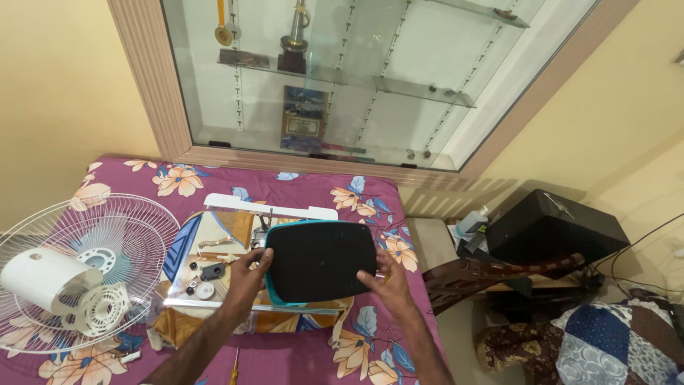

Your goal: The person assembles an electric fan by attaching the motor housing to the fan base and securing it with screws. They use a screwdriver to tighten multiple screws on the base and then attach the rear cover, continuing to fasten screws to complete the assembly.

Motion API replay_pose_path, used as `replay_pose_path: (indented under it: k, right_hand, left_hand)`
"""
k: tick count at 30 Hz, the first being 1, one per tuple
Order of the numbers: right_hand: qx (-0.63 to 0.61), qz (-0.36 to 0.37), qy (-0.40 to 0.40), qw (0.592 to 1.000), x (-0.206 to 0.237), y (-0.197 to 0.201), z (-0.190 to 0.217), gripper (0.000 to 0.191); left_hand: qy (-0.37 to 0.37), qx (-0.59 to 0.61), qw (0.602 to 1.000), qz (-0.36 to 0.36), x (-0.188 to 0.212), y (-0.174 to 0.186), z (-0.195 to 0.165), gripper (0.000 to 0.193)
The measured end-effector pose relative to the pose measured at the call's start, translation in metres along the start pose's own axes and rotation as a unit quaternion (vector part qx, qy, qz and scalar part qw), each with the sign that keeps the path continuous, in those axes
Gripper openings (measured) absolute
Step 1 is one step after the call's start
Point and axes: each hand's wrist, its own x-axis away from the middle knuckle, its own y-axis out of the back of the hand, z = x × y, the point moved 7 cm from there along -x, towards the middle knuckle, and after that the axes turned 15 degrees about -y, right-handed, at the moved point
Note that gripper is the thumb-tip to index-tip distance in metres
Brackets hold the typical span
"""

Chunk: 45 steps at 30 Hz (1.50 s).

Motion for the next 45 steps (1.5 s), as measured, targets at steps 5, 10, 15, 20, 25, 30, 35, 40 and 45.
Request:
replay_pose_path:
  k: [5,10,15,20,25,30,35,40,45]
  right_hand:
    - [0.083,0.057,-0.003,0.995,0.011,-0.001,0.006,0.061]
    - [-0.155,-0.044,0.014,0.987,-0.003,0.042,0.006,0.047]
    - [-0.385,-0.062,-0.048,0.919,0.001,0.073,0.002,0.046]
    - [-0.218,0.037,-0.035,0.975,0.013,0.061,-0.003,0.051]
    - [0.232,0.126,-0.051,0.963,0.016,0.020,-0.034,0.045]
    - [0.235,0.200,-0.114,0.944,0.014,-0.025,-0.075,0.045]
    - [0.326,0.201,-0.090,0.919,0.011,-0.045,-0.096,0.047]
    - [0.466,0.091,-0.001,0.880,0.020,-0.006,-0.049,0.036]
    - [0.557,0.067,0.145,0.815,0.021,-0.001,0.015,0.038]
  left_hand:
    - [0.002,0.022,1.000,0.005,-0.004,0.005,0.014,0.063]
    - [-0.009,0.064,0.998,-0.019,-0.008,0.008,0.023,0.065]
    - [-0.029,0.028,0.999,-0.012,-0.009,0.014,0.008,0.067]
    - [-0.028,0.016,0.999,0.003,-0.003,0.002,-0.013,0.063]
    - [-0.047,0.039,0.998,0.002,-0.008,-0.008,-0.027,0.062]
    - [-0.052,0.044,0.998,-0.002,-0.012,-0.009,-0.027,0.063]
    - [-0.054,0.051,0.997,-0.021,-0.014,-0.003,-0.022,0.061]
    - [-0.118,-0.047,0.992,-0.008,-0.014,0.006,-0.020,0.057]
    - [-0.137,-0.044,0.990,-0.001,-0.010,-0.004,-0.013,0.052]
